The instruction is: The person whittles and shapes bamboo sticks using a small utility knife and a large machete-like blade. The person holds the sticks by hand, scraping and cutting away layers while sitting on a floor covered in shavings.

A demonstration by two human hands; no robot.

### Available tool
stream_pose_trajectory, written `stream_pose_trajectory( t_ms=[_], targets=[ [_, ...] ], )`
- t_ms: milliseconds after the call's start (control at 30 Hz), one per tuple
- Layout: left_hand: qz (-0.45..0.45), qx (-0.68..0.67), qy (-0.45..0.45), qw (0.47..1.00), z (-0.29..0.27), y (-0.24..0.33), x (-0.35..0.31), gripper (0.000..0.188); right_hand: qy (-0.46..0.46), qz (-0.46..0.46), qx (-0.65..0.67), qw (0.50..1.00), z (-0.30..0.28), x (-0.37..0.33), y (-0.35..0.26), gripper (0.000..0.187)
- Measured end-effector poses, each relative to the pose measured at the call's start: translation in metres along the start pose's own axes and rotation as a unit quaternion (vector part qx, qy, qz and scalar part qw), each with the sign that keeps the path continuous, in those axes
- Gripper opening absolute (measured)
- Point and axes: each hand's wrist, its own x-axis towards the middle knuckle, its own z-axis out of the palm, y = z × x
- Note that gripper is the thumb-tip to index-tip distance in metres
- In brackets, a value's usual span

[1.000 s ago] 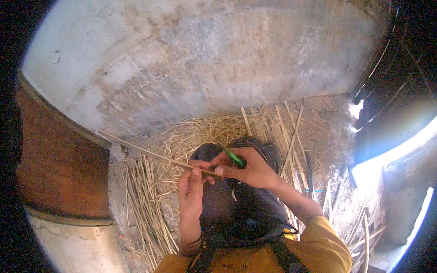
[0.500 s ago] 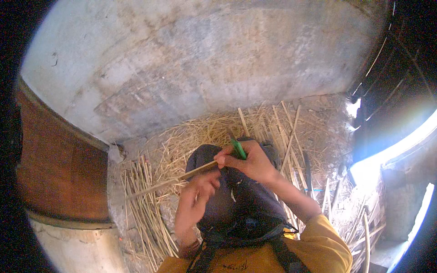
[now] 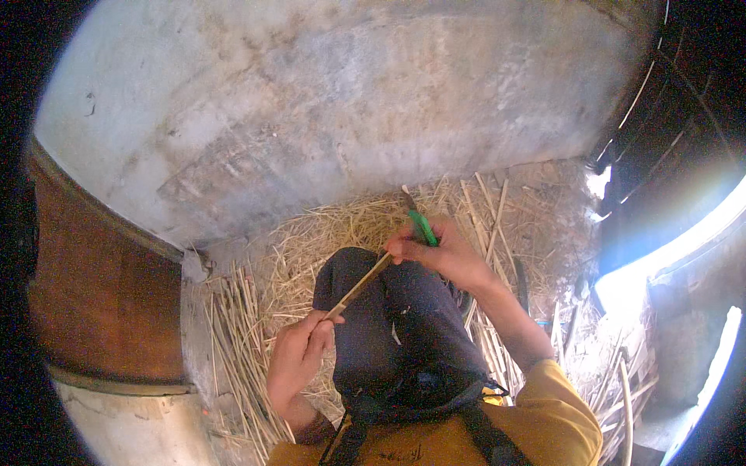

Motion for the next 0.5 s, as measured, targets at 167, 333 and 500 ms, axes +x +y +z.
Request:
stream_pose_trajectory(
  t_ms=[167, 333, 500],
  targets=[
    [-0.023, -0.09, 0.042, 0.995, 0.022, -0.001, 0.005, 0.019, 0.138, -0.144, -0.057, 0.978, 0.01, -0.007, -0.004, 0.028],
    [-0.037, -0.237, 0.07, 0.968, 0.039, 0.004, 0.008, 0.026, 0.114, -0.254, -0.236, 0.931, 0.027, -0.026, 0.009, 0.028],
    [-0.092, -0.37, 0.025, 0.924, 0.049, 0.01, 0.006, 0.026, 0.086, -0.339, -0.329, 0.877, 0.05, -0.024, 0.013, 0.03]
  ],
)
